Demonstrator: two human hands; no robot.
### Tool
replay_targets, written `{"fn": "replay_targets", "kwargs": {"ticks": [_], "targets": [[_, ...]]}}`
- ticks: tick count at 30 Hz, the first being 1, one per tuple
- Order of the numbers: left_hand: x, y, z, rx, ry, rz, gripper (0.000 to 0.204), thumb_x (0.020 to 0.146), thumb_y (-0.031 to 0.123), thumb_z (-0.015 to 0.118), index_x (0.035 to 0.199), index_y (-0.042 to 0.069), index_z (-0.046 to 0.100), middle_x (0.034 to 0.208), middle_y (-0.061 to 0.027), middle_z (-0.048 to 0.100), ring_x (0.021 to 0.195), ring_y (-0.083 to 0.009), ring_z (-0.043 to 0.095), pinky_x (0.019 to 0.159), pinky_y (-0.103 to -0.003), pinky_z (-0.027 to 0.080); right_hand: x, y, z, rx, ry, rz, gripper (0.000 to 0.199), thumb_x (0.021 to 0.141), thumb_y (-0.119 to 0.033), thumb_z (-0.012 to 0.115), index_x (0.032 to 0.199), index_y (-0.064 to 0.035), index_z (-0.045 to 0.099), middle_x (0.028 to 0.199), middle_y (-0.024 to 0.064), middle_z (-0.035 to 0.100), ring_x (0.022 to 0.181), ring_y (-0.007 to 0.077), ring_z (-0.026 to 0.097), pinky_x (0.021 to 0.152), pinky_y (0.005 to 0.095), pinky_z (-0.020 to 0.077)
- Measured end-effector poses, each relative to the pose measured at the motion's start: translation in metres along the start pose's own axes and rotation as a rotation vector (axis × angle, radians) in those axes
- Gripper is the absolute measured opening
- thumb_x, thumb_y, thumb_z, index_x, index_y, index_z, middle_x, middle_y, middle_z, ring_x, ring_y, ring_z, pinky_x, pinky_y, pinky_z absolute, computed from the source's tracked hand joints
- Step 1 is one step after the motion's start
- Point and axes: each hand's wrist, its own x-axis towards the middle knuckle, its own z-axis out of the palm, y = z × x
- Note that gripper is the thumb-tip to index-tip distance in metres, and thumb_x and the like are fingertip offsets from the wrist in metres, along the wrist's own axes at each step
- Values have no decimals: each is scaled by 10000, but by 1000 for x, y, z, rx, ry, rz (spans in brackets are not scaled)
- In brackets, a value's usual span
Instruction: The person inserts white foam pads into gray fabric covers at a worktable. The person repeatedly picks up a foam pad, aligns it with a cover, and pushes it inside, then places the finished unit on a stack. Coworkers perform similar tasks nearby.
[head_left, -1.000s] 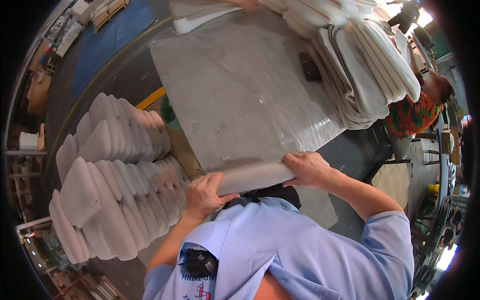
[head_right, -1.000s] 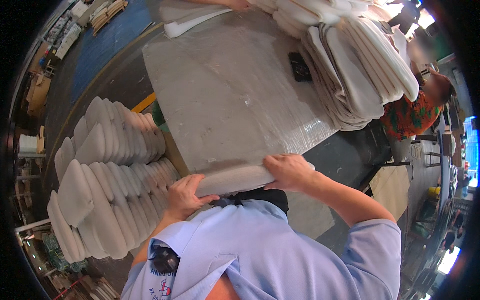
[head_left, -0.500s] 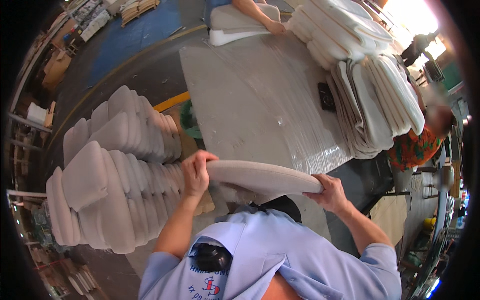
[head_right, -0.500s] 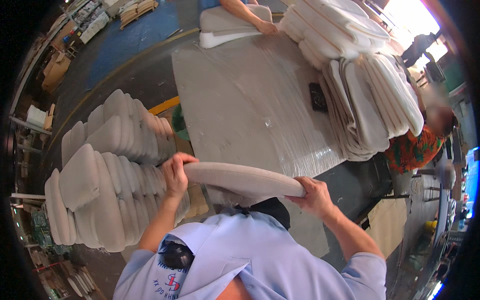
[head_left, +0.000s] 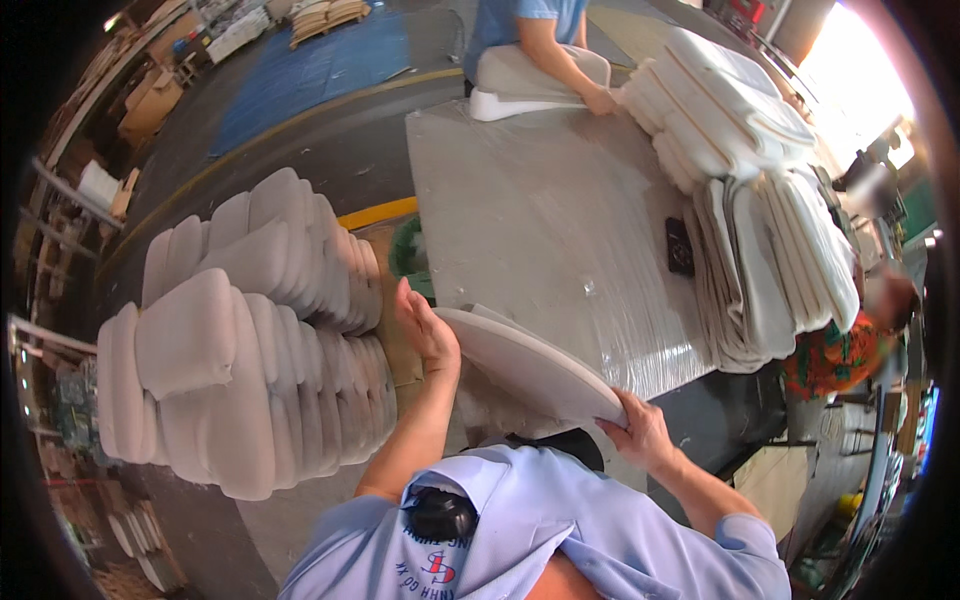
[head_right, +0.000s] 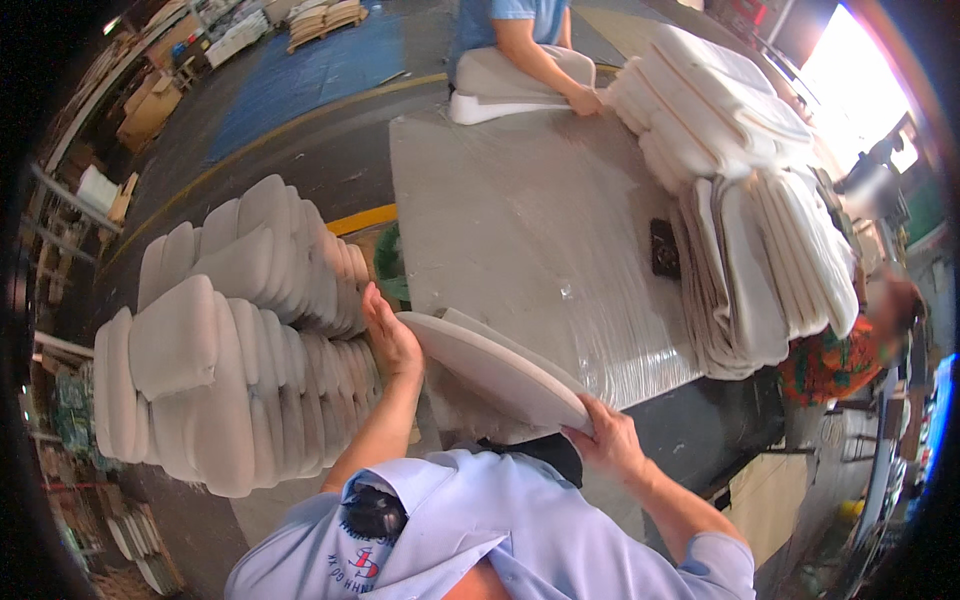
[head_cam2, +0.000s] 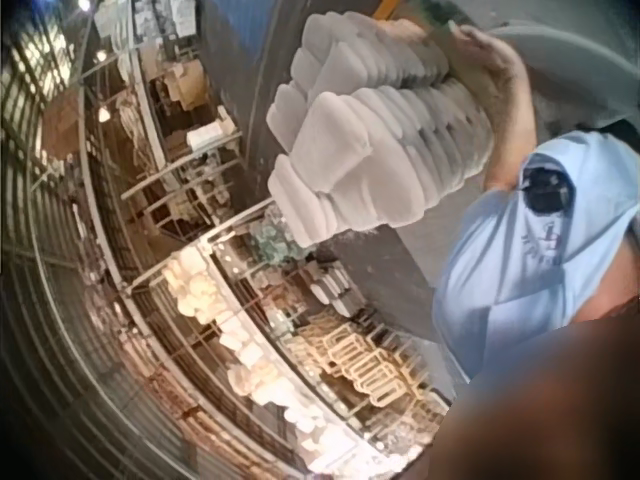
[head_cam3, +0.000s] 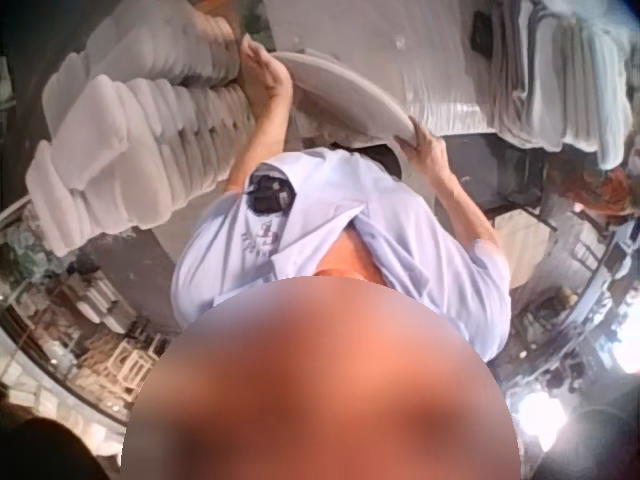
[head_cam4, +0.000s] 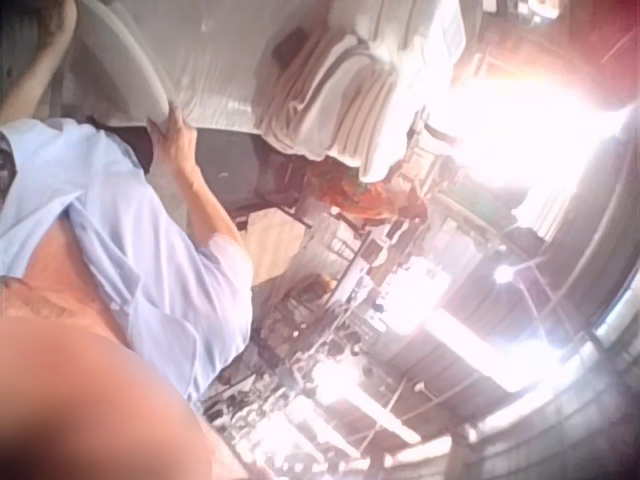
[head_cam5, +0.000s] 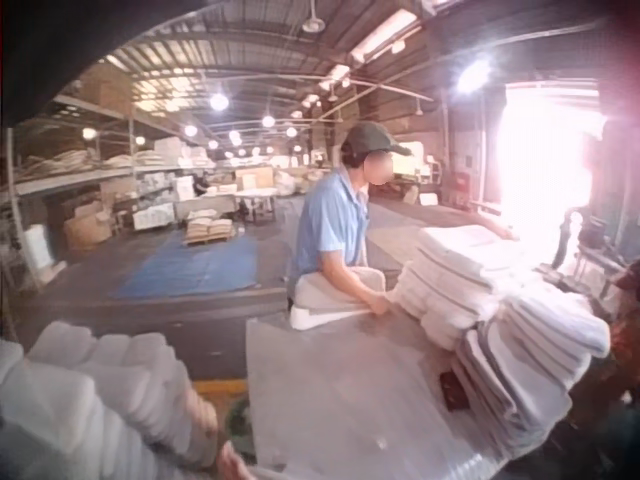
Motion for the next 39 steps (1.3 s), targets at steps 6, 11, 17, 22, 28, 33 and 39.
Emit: {"fn": "replay_targets", "kwargs": {"ticks": [6,11,17,22,28,33,39], "targets": [[26,-10,17,-324,160,-222,663,1165,463,359,1660,24,318,1727,-132,309,1589,-273,290,1289,-390,231,2,-16,30,114,43,-85,680,922,-178,812,1506,-20,501,1344,280,671,1220,445,687,997,455,571],[-18,-5,31,-492,149,-417,690,1171,509,278,1708,80,227,1727,-107,320,1584,-250,299,1287,-375,243,68,-6,15,544,-394,-115,892,1074,-649,458,1662,2,300,1616,280,467,1527,377,440,1239,434,339],[-98,-21,36,-674,-85,-549,707,1163,578,263,1712,135,210,1611,-95,429,1466,-228,440,1233,-374,343,194,-35,67,916,-697,-220,1033,1040,-773,366,1706,-2,191,1743,196,278,1620,296,235,1314,422,150],[-126,-53,37,-746,-86,-494,766,1125,665,273,1678,134,265,1599,-118,438,1490,-249,427,1251,-412,341,207,-16,94,953,-724,-232,1023,1038,-779,353,1716,-33,182,1757,170,256,1625,285,221,1319,416,148],[-140,-99,56,-292,-58,-214,960,1057,342,656,1724,90,13,1685,-196,286,1513,-317,402,1233,-425,379,220,19,127,1105,-746,-142,912,1084,-692,331,1708,-35,229,1763,162,252,1629,280,214,1322,397,135],[-142,-97,60,-186,19,-159,874,1098,441,506,1717,33,43,1760,-216,150,1599,-343,270,1287,-424,276,226,34,142,1056,-689,-59,826,1112,-614,360,1685,-22,302,1723,165,350,1596,269,304,1307,389,201],[-125,-50,49,-279,-49,-161,821,1137,579,320,1715,30,125,1775,-184,169,1616,-322,242,1314,-425,209,242,40,147,913,-668,-11,788,1121,-616,388,1640,-25,413,1653,171,462,1548,259,386,1279,389,270]]}}
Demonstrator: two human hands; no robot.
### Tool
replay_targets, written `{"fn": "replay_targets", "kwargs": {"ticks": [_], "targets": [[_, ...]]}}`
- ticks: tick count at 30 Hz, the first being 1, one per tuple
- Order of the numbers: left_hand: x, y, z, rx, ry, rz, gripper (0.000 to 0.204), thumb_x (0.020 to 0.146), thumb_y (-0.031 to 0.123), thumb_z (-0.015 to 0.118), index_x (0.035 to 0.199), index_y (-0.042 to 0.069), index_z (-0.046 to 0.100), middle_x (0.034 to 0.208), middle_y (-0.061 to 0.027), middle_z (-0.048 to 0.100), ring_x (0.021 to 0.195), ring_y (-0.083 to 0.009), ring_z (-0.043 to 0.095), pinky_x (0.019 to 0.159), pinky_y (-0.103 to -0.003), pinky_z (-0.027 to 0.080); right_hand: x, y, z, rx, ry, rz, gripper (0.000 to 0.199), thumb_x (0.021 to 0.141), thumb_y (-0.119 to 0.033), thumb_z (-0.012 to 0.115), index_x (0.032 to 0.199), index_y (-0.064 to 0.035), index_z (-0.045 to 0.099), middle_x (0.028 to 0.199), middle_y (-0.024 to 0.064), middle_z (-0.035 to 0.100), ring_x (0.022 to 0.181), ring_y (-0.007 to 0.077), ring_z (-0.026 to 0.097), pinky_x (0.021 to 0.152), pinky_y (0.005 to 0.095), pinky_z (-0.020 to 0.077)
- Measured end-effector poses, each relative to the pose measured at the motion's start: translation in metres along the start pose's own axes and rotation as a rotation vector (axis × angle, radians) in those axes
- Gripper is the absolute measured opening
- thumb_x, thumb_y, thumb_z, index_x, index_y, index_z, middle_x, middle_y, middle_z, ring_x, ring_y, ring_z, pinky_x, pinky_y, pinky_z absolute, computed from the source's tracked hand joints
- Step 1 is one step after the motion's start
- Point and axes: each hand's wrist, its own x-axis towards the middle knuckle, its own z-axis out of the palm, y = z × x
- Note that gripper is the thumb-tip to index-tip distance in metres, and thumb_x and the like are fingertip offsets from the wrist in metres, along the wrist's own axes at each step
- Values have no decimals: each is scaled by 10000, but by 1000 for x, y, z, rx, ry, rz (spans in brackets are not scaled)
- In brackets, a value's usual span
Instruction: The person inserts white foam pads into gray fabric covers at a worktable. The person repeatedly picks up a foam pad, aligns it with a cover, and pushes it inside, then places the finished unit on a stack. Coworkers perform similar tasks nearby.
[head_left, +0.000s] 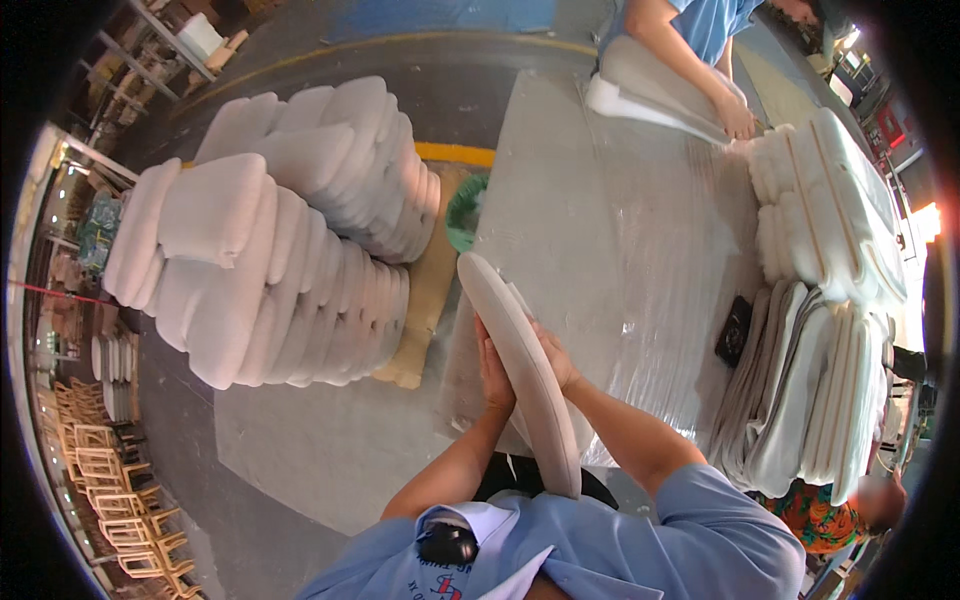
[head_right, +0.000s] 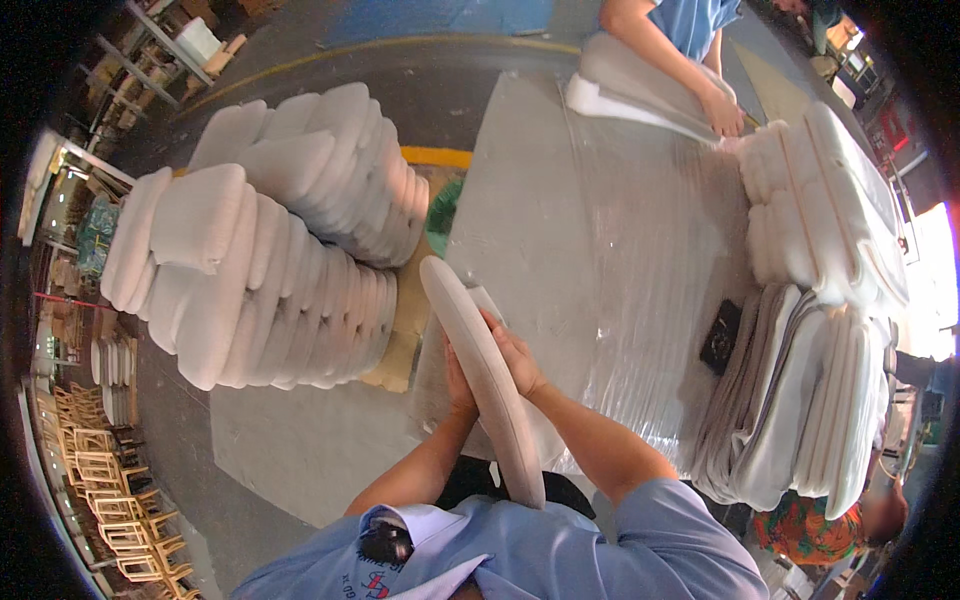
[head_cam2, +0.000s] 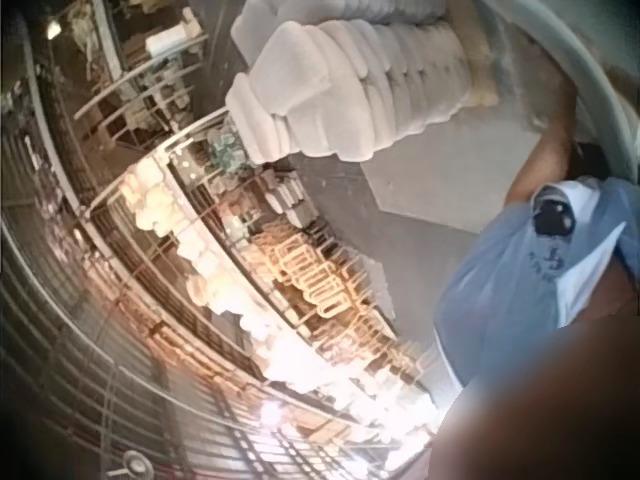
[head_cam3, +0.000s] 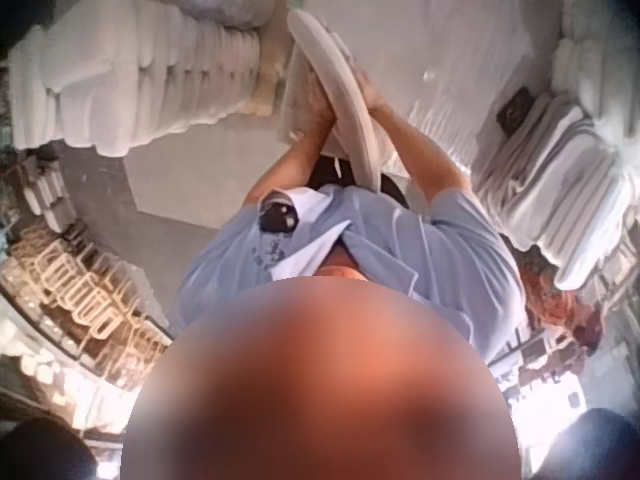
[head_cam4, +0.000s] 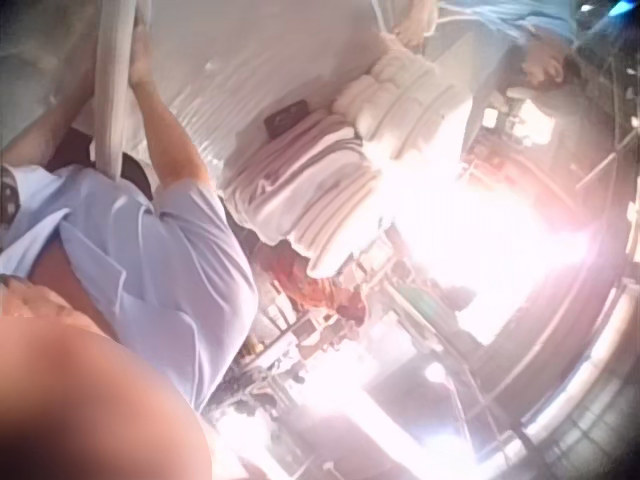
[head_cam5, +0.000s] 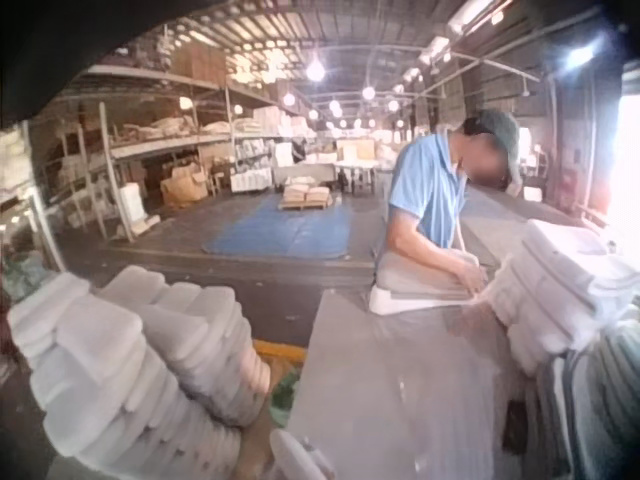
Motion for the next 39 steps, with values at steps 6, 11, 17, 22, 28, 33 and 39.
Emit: {"fn": "replay_targets", "kwargs": {"ticks": [6,11,17,22,28,33,39], "targets": [[59,42,-25,-68,168,-8,828,1146,601,259,1720,29,93,1763,-190,209,1605,-314,268,1297,-397,236,49,-78,26,-54,-94,-282,773,1132,-603,371,1662,-40,365,1646,155,449,1517,260,408,1273,372,281],[81,33,-13,-426,58,-62,844,1118,676,289,1736,135,96,1721,-125,286,1526,-285,378,1283,-429,289,74,-78,45,61,-263,-164,817,1115,-632,390,1676,-40,330,1675,129,406,1529,243,394,1282,364,269],[79,-15,-14,-228,110,30,925,1080,747,282,1735,124,85,1705,-160,320,1529,-286,385,1251,-411,336,81,-44,33,193,-239,-131,810,1111,-622,412,1677,-47,334,1653,108,436,1506,230,419,1272,360,288],[74,-44,-12,-235,144,49,885,1100,697,271,1724,84,135,1708,-170,322,1536,-306,380,1267,-428,310,80,-17,24,253,-179,-102,756,1127,-561,423,1656,-23,370,1650,119,453,1497,228,431,1257,361,307],[80,-48,-22,34,85,182,822,1129,620,259,1684,15,216,1682,-204,356,1529,-341,392,1261,-440,310,84,-21,28,144,-109,-97,636,1160,-452,405,1625,-19,431,1579,113,537,1435,218,500,1228,354,349],[78,-37,-32,358,247,50,713,1145,552,307,1618,18,325,1581,-162,465,1433,-309,485,1210,-432,371,84,-32,9,-183,-25,-155,664,1152,-495,413,1605,-12,466,1598,144,535,1461,230,478,1239,363,329],[-27,21,-7,-383,173,-294,777,1148,587,275,1715,64,190,1730,-169,309,1596,-297,299,1307,-392,222,-55,-38,-9,75,-113,-220,856,1111,-650,326,1683,-14,286,1770,153,249,1644,288,193,1331,438,115]]}}
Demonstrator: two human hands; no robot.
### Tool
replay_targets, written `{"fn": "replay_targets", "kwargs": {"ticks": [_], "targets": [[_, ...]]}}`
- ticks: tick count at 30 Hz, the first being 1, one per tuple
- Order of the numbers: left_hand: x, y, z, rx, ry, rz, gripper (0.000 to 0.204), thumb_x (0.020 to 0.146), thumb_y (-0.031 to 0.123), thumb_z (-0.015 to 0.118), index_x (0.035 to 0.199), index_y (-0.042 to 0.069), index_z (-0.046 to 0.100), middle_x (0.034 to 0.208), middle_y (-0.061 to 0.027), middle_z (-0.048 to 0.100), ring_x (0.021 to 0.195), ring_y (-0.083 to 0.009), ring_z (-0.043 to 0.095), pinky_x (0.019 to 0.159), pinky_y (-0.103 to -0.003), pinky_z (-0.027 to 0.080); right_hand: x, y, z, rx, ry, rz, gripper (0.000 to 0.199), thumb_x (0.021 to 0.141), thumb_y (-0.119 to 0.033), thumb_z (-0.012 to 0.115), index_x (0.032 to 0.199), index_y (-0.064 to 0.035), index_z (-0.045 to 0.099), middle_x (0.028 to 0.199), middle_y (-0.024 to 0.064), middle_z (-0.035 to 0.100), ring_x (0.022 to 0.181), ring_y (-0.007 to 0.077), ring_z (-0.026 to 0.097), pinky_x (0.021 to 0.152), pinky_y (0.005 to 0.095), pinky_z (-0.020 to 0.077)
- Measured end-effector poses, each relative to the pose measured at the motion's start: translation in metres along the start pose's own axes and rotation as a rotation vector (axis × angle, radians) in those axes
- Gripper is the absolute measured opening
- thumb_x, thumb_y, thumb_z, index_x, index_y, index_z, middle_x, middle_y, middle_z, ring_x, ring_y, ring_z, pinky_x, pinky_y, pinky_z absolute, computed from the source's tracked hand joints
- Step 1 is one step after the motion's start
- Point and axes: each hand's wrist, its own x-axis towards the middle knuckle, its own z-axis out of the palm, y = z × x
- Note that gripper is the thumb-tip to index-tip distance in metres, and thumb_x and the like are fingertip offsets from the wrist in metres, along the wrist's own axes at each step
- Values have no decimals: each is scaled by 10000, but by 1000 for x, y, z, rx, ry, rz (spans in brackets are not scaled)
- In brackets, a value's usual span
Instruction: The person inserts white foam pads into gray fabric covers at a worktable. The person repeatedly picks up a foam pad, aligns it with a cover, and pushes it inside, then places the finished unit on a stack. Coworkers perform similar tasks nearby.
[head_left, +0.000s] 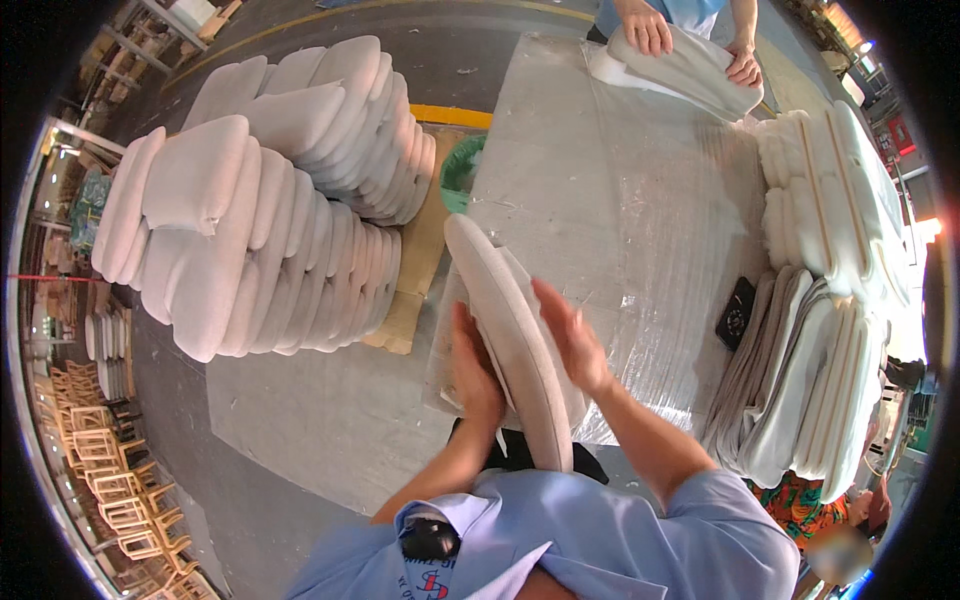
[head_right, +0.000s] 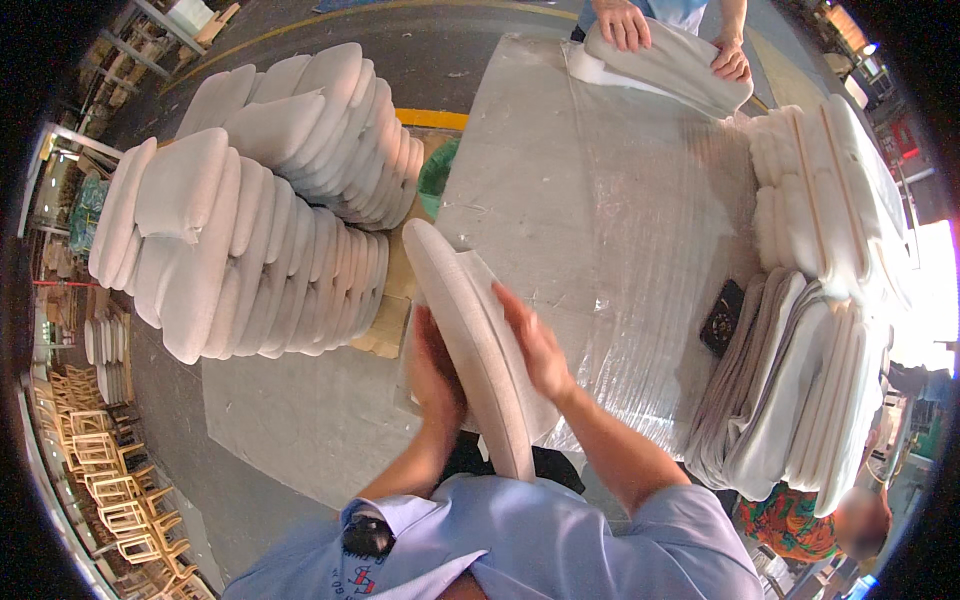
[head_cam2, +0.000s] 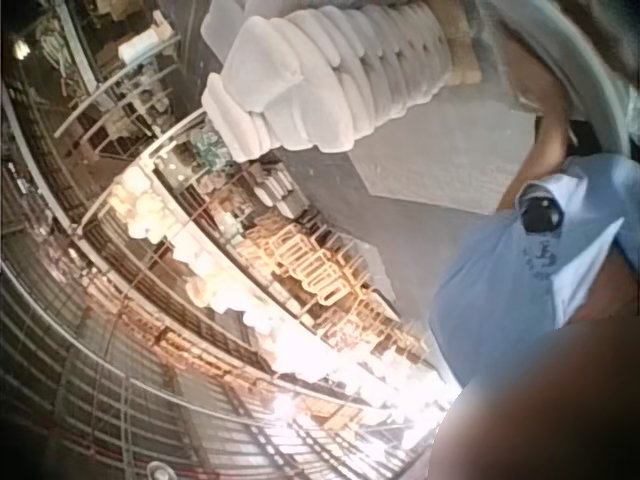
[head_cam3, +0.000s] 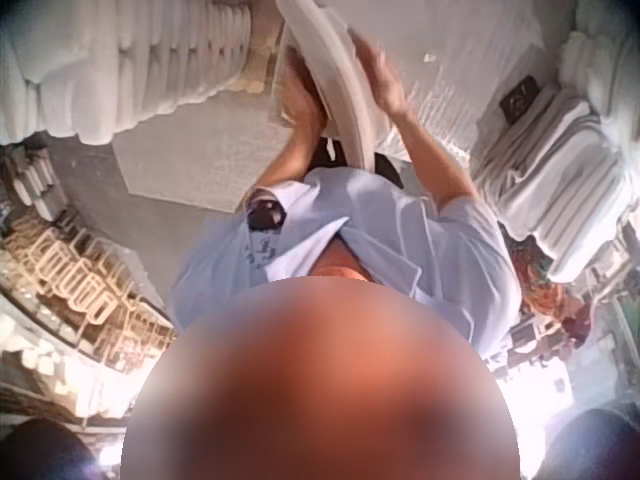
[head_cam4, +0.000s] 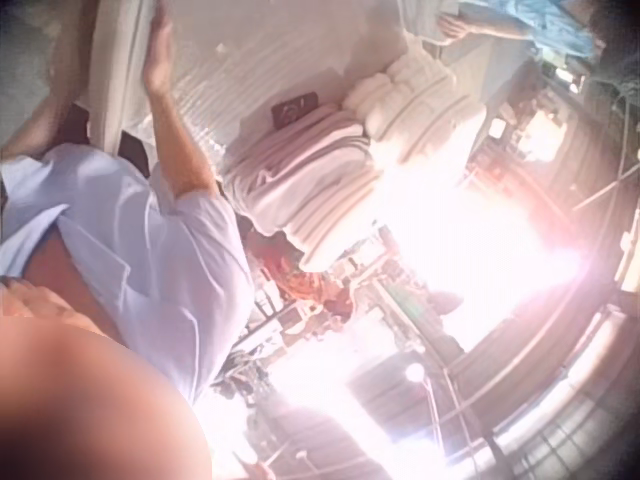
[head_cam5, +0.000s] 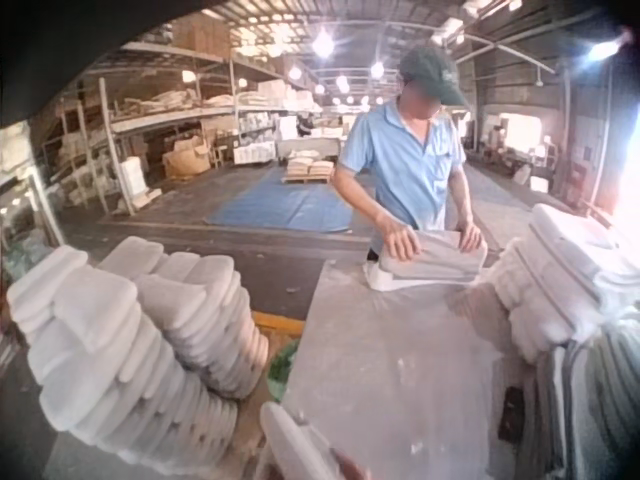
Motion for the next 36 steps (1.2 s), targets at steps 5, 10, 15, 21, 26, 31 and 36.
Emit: {"fn": "replay_targets", "kwargs": {"ticks": [5,10,15,21,26,31,36], "targets": [[-60,-53,-22,407,-124,-51,734,1154,574,225,1691,74,242,1664,-176,385,1518,-283,406,1264,-390,305,-62,24,28,-154,77,28,907,1083,-690,341,1683,-12,293,1761,175,266,1642,314,197,1327,428,110],[-55,-95,-63,805,-174,110,627,1155,510,316,1596,70,386,1535,-187,508,1414,-288,516,1187,-401,406,-66,44,32,-156,181,78,869,1093,-671,350,1664,-16,352,1716,181,358,1601,303,298,1310,420,192],[-53,-79,-23,600,-33,121,662,1145,527,355,1588,38,422,1556,-229,523,1382,-342,576,1163,-432,447,-82,117,-11,73,345,251,734,1118,-573,396,1611,-31,440,1578,155,527,1429,279,499,1205,416,372],[-40,-70,-27,760,-62,290,659,1168,430,278,1674,7,264,1709,-248,323,1559,-360,367,1273,-422,297,-47,67,-12,53,240,268,756,1106,-520,506,1651,-15,366,1550,153,544,1389,254,532,1203,412,389],[-40,-48,-22,706,-97,208,623,1153,304,374,1680,-7,258,1742,-226,278,1625,-349,248,1318,-393,206,-11,-89,44,-282,138,166,804,1068,-358,646,1685,-26,251,1579,200,495,1368,257,557,1140,405,459],[-37,-31,-32,784,-183,80,648,1137,327,426,1692,35,261,1751,-204,277,1633,-312,236,1322,-376,195,-6,-107,62,-981,66,253,1093,827,-247,870,1677,-3,227,1433,255,619,1307,348,628,1067,426,526],[-57,1,-64,744,-526,-172,737,1095,373,558,1692,44,276,1740,-157,332,1610,-293,287,1304,-394,224,-14,-91,40,-888,100,186,1028,752,-97,872,1602,53,313,1315,198,650,1162,308,667,989,400,568]]}}
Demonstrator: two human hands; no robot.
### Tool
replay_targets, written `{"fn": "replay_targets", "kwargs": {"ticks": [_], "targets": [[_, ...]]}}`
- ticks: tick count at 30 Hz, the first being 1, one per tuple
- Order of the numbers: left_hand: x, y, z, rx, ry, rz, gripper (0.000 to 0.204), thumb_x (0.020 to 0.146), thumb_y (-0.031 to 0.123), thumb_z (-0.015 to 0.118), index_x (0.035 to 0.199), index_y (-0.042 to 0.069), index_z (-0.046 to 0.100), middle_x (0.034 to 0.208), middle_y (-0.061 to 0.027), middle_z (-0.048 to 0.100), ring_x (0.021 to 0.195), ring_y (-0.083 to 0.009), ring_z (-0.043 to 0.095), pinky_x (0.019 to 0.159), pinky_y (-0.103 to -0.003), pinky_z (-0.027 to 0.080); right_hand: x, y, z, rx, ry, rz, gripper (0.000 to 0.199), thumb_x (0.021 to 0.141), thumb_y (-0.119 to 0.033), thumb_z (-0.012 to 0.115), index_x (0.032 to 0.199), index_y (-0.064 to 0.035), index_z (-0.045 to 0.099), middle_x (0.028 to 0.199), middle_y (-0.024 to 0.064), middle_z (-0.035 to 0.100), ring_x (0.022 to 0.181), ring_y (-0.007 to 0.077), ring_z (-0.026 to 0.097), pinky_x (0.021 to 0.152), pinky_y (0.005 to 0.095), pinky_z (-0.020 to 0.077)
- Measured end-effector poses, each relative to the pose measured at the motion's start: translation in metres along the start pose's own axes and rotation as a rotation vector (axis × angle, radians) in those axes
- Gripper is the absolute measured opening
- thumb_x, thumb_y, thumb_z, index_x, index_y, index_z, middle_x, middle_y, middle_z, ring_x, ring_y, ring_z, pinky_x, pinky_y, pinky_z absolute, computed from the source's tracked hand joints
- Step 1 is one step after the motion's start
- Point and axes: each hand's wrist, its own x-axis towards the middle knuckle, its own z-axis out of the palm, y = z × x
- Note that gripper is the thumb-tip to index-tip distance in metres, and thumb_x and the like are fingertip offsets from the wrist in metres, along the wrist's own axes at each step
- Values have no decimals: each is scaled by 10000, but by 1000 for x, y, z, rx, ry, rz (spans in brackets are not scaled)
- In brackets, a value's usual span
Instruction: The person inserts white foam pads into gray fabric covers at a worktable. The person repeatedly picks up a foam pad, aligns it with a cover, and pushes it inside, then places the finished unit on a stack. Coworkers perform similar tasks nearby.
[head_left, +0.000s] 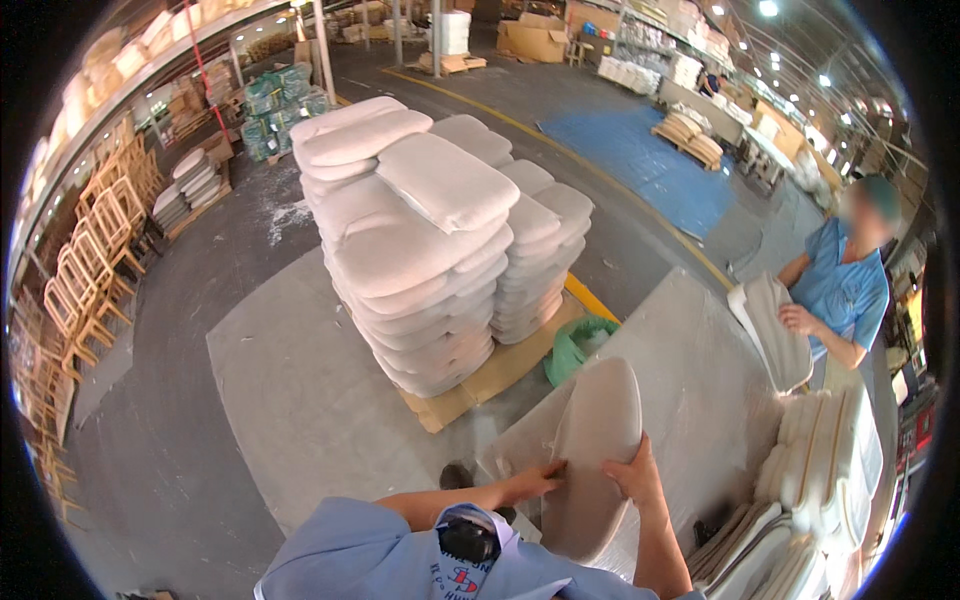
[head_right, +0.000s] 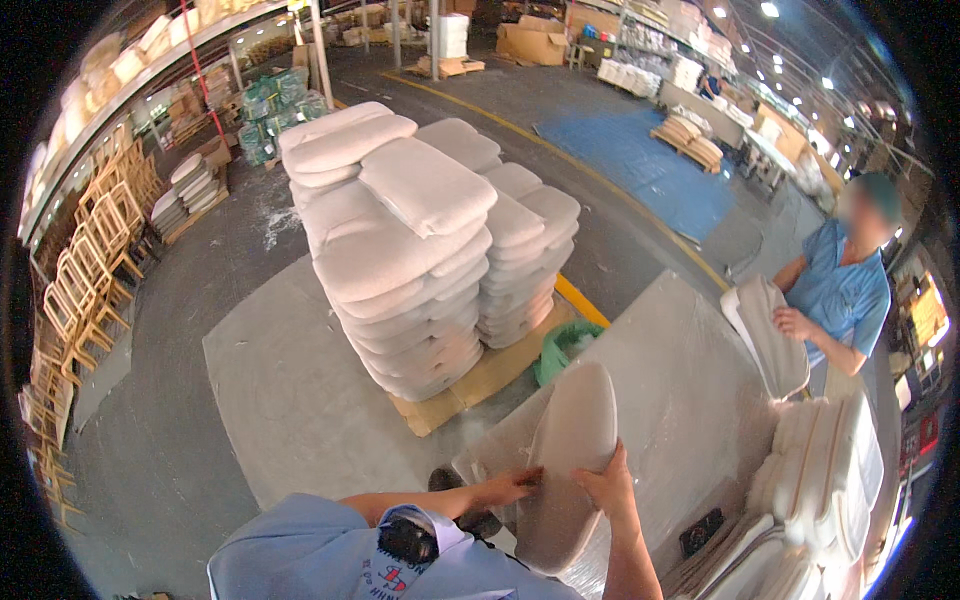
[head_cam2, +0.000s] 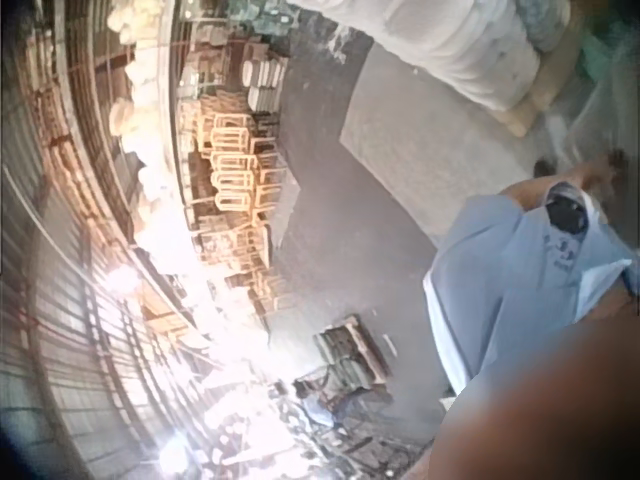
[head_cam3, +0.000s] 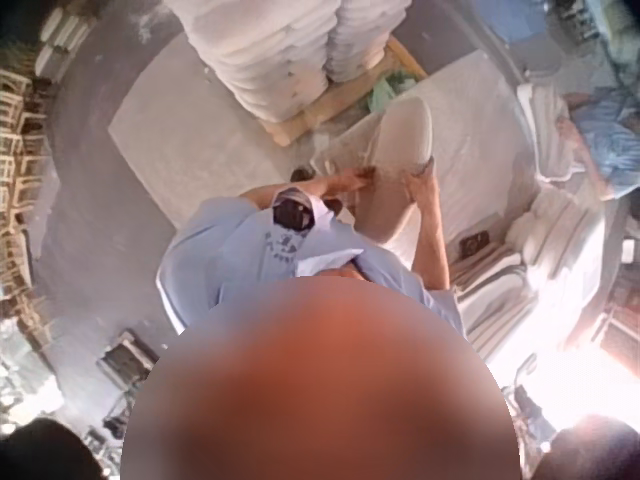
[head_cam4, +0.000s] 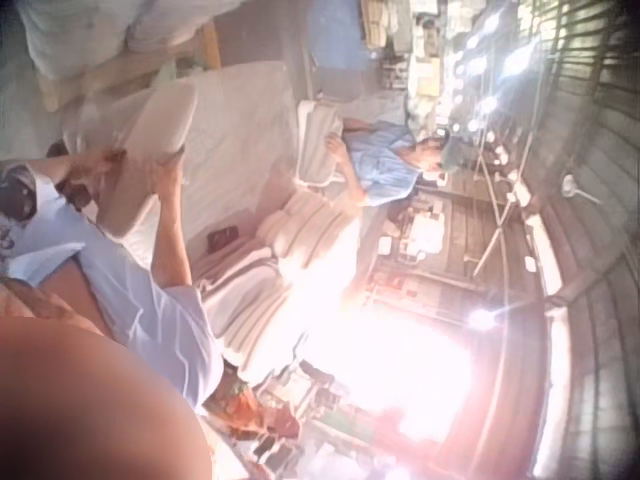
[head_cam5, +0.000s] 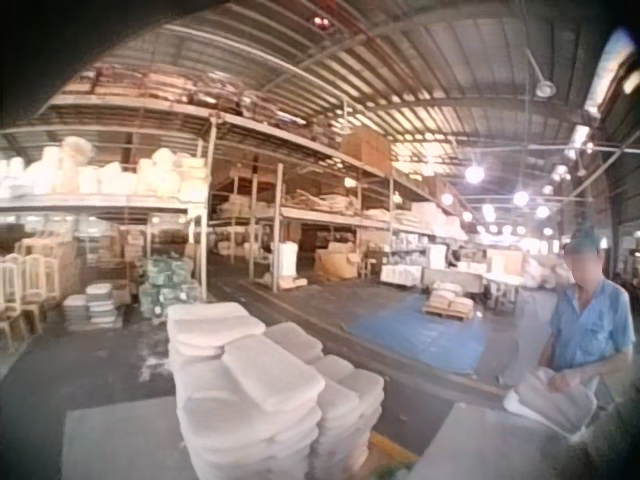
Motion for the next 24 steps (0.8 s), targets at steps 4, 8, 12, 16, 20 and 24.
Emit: {"fn": "replay_targets", "kwargs": {"ticks": [4,8,12,16,20,24], "targets": [[-22,17,2,-79,-155,60,824,1056,483,625,1691,67,303,1719,-146,373,1594,-277,313,1300,-400,225,-6,21,-1,148,57,-7,1081,711,-69,890,1617,26,309,1360,231,656,1238,350,657,1036,433,548],[-43,5,-4,37,-202,-10,883,1042,555,644,1683,46,314,1682,-151,428,1559,-271,367,1286,-426,259,-2,11,-7,450,135,56,1021,717,24,838,1608,14,338,1324,196,654,1154,339,679,974,441,570],[-62,-10,-1,-627,36,-232,832,1029,594,651,1631,71,414,1630,-147,492,1496,-282,463,1235,-467,355,-9,-11,-32,692,294,-89,913,770,59,775,1589,-10,378,1283,172,664,1064,327,697,923,435,576],[-58,15,-3,-926,-100,-330,709,1003,514,732,1530,95,510,1516,-113,595,1385,-293,573,1173,-473,433,-7,-56,-35,779,474,-205,818,823,40,756,1562,-65,422,1317,150,617,1169,295,628,993,437,541],[-46,84,-3,-1134,-206,148,693,964,426,805,1500,86,527,1422,-108,661,1358,-304,600,1145,-500,473,-33,-90,-35,991,470,-415,820,841,0,778,1572,-86,416,1366,151,574,1224,300,594,1066,447,506],[-52,92,-56,-1185,150,210,681,950,366,807,1488,44,539,1434,-121,651,1328,-280,626,1138,-497,508,-59,-86,-42,1257,145,-509,756,1008,-414,712,1612,-87,396,1534,147,529,1423,341,496,1203,548,385]]}}
